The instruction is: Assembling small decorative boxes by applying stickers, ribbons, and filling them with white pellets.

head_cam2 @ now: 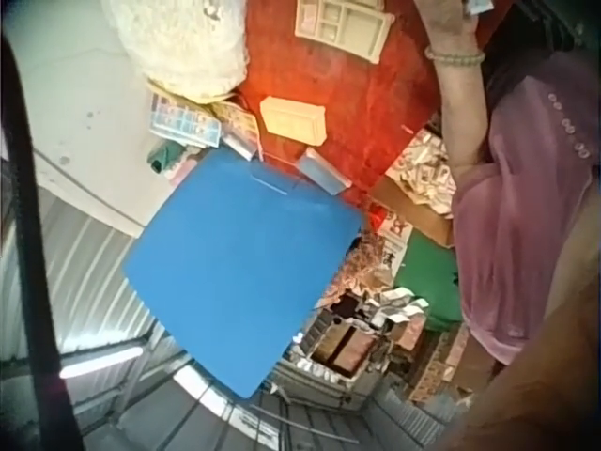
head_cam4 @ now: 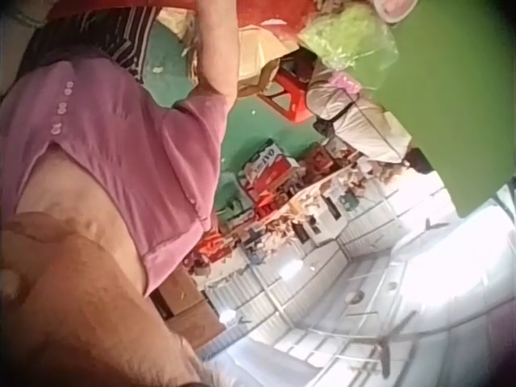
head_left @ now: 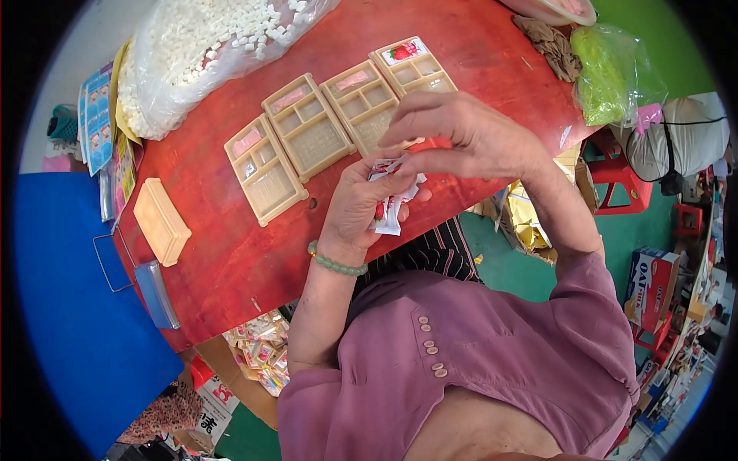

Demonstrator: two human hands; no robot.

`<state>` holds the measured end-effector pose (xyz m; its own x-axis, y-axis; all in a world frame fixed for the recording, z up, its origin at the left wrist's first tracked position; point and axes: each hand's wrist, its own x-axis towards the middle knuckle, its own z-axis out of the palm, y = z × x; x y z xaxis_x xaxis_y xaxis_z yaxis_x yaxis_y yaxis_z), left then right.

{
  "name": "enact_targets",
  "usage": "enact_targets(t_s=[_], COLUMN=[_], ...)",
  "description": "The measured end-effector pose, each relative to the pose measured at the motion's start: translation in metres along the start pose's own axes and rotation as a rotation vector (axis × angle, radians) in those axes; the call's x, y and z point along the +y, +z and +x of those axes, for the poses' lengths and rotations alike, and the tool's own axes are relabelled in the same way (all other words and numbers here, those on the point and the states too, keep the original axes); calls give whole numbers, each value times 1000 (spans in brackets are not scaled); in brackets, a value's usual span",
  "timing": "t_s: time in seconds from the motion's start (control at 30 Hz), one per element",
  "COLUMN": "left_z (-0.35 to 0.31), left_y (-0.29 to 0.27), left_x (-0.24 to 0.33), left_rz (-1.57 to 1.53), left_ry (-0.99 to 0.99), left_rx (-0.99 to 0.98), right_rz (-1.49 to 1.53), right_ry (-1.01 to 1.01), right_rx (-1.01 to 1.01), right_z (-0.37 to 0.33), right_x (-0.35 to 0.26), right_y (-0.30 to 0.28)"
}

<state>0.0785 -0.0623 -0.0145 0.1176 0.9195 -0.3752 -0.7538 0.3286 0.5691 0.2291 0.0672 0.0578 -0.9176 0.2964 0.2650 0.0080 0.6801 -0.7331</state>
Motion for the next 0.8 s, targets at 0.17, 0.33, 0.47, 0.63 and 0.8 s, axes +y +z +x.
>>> enact_targets(t_s=[0.17, 0.33, 0.47, 0.63, 0.8], left_z=[-2, -4, -9, -13, -17], left_y=[6, -3, -1, -1, -5], left_x=[4, 2, 2, 0, -2], left_rz=[-16, -43, -43, -58, -100], left_ry=[-35, -1, 36, 60, 76], left_rx=[-26, -38, -9, -6, -66], right_rz=[0, 303, 460, 543, 409], right_ry=[131, 338, 407, 422, 391], right_rx=[-75, 4, 193, 524, 641], right_z=[-3, -1, 5, 24, 50], right_x=[4, 15, 35, 66, 77], right_y=[3, 1, 1, 13, 34])
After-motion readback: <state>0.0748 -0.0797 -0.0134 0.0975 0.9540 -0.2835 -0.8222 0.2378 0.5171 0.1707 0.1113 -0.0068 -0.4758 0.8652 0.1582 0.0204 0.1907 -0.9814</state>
